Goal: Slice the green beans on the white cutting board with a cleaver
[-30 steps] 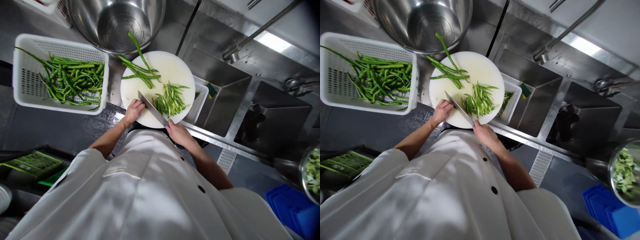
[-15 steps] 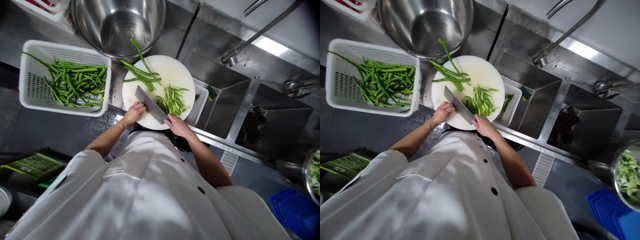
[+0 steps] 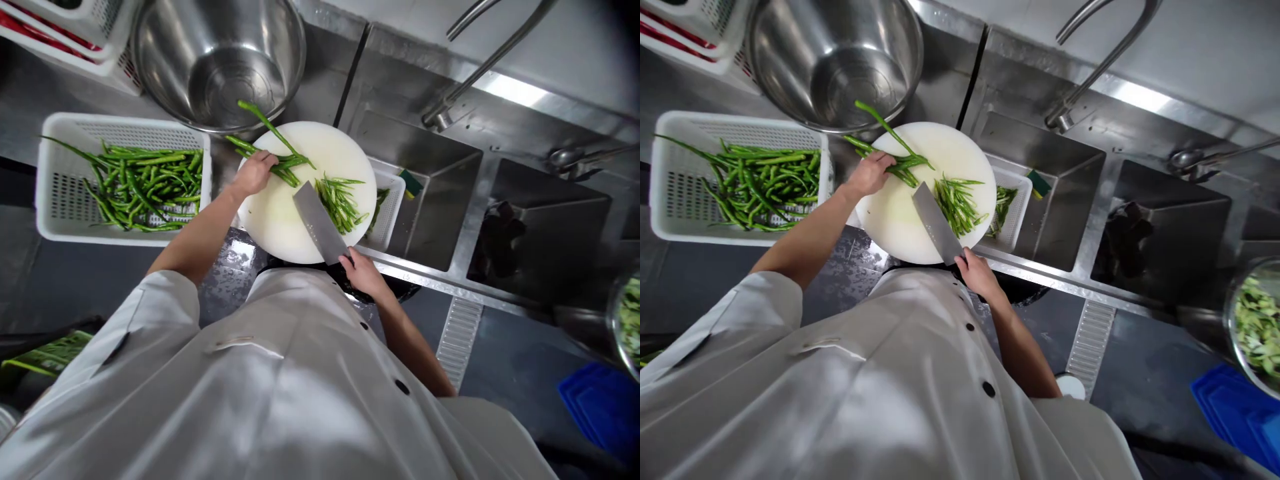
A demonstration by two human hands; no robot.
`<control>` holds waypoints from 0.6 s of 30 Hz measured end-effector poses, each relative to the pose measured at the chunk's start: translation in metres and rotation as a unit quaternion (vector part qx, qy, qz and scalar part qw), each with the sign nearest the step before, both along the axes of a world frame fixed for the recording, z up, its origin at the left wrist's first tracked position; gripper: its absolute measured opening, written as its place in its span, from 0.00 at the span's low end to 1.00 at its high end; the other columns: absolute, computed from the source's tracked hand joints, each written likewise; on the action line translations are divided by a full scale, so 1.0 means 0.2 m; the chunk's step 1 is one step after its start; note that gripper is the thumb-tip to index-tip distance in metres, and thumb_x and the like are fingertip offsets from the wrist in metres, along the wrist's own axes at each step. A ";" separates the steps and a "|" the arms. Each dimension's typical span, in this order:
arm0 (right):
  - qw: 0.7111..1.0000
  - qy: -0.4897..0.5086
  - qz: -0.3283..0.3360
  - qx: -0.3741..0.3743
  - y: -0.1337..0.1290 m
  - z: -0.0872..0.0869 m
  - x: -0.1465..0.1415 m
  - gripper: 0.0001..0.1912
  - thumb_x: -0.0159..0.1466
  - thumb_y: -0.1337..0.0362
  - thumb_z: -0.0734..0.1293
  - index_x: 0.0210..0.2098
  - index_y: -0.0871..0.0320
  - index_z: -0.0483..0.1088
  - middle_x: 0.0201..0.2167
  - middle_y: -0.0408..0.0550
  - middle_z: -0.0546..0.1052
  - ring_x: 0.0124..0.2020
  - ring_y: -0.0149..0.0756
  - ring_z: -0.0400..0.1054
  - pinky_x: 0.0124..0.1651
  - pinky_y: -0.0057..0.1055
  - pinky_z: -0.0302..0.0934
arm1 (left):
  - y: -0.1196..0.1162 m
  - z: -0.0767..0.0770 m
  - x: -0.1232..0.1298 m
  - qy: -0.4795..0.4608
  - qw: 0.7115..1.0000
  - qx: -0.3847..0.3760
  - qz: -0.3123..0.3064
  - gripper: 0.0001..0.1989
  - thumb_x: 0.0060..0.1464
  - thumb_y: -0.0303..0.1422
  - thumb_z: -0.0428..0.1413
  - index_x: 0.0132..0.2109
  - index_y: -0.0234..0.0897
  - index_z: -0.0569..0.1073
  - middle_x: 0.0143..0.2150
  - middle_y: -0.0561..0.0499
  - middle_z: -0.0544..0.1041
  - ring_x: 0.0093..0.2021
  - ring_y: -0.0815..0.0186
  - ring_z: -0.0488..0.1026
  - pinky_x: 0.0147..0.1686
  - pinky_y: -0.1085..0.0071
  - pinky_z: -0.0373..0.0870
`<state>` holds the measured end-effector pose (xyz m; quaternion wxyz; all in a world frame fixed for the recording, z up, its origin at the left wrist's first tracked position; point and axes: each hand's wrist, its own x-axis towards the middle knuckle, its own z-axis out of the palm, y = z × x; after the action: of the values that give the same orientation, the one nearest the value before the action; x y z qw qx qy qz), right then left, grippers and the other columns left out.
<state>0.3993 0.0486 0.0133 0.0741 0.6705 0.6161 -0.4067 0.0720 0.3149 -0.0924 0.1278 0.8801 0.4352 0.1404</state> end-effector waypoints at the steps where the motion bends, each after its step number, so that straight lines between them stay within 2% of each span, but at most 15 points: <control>1: 1.000 0.000 -0.009 0.000 0.00 0.00 0.03 0.19 0.78 0.57 0.54 0.58 0.58 0.69 0.40 0.51 0.82 0.38 0.43 0.75 0.45 0.35 0.64 | 0.00 0.02 -0.03 -0.005 1.000 0.001 0.009 0.13 0.72 0.32 0.48 0.53 0.30 0.74 0.48 0.43 0.75 0.52 0.57 0.73 0.57 0.59 0.72; 4: 1.000 -0.001 -0.022 -0.001 -0.02 0.02 0.08 0.18 0.78 0.57 0.55 0.58 0.57 0.69 0.40 0.51 0.82 0.37 0.43 0.75 0.44 0.34 0.64 | -0.09 0.10 -0.11 -0.029 0.998 0.025 0.047 0.16 0.75 0.34 0.45 0.53 0.27 0.74 0.49 0.41 0.76 0.52 0.58 0.72 0.58 0.57 0.70; 7: 1.000 -0.029 -0.010 0.003 -0.05 0.05 0.10 0.18 0.78 0.58 0.55 0.59 0.57 0.69 0.45 0.53 0.83 0.41 0.44 0.76 0.46 0.34 0.63 | -0.31 0.13 -0.12 -0.037 0.997 0.038 0.049 0.14 0.73 0.35 0.48 0.51 0.33 0.76 0.46 0.42 0.78 0.50 0.53 0.72 0.54 0.52 0.70; 10: 0.995 -0.090 0.036 0.003 -0.07 0.09 0.09 0.20 0.79 0.57 0.55 0.62 0.58 0.68 0.47 0.56 0.83 0.46 0.49 0.77 0.47 0.35 0.63 | -0.57 0.06 -0.02 -0.032 0.999 0.033 0.027 0.14 0.71 0.32 0.48 0.50 0.40 0.79 0.46 0.42 0.80 0.50 0.50 0.71 0.52 0.49 0.67; 13: 0.986 -0.138 0.095 -0.015 -0.09 0.13 0.07 0.22 0.80 0.56 0.53 0.64 0.58 0.66 0.43 0.57 0.83 0.45 0.51 0.78 0.45 0.36 0.62 | -0.77 -0.05 0.10 -0.040 0.997 0.039 0.044 0.17 0.71 0.30 0.47 0.54 0.42 0.79 0.51 0.41 0.80 0.54 0.50 0.70 0.52 0.49 0.65; 15: 0.980 -0.156 0.125 -0.020 -0.10 0.14 0.07 0.22 0.80 0.56 0.52 0.64 0.59 0.66 0.42 0.57 0.83 0.44 0.51 0.78 0.43 0.36 0.61 | -0.83 -0.09 0.15 -0.044 0.997 0.038 0.058 0.16 0.71 0.32 0.48 0.56 0.42 0.79 0.54 0.39 0.79 0.56 0.49 0.69 0.52 0.49 0.65; 18: 0.973 -0.172 0.152 -0.014 -0.09 0.14 0.07 0.22 0.80 0.55 0.52 0.64 0.59 0.65 0.42 0.58 0.83 0.44 0.51 0.79 0.42 0.36 0.61 | -0.87 -0.11 0.20 -0.033 0.997 0.014 0.062 0.15 0.71 0.34 0.51 0.56 0.42 0.79 0.53 0.39 0.78 0.54 0.49 0.69 0.52 0.50 0.65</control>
<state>0.4134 0.0298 0.0422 0.2497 0.6277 0.6829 -0.2780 0.1121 0.1417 -0.1142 0.1208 0.8480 0.4822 0.1836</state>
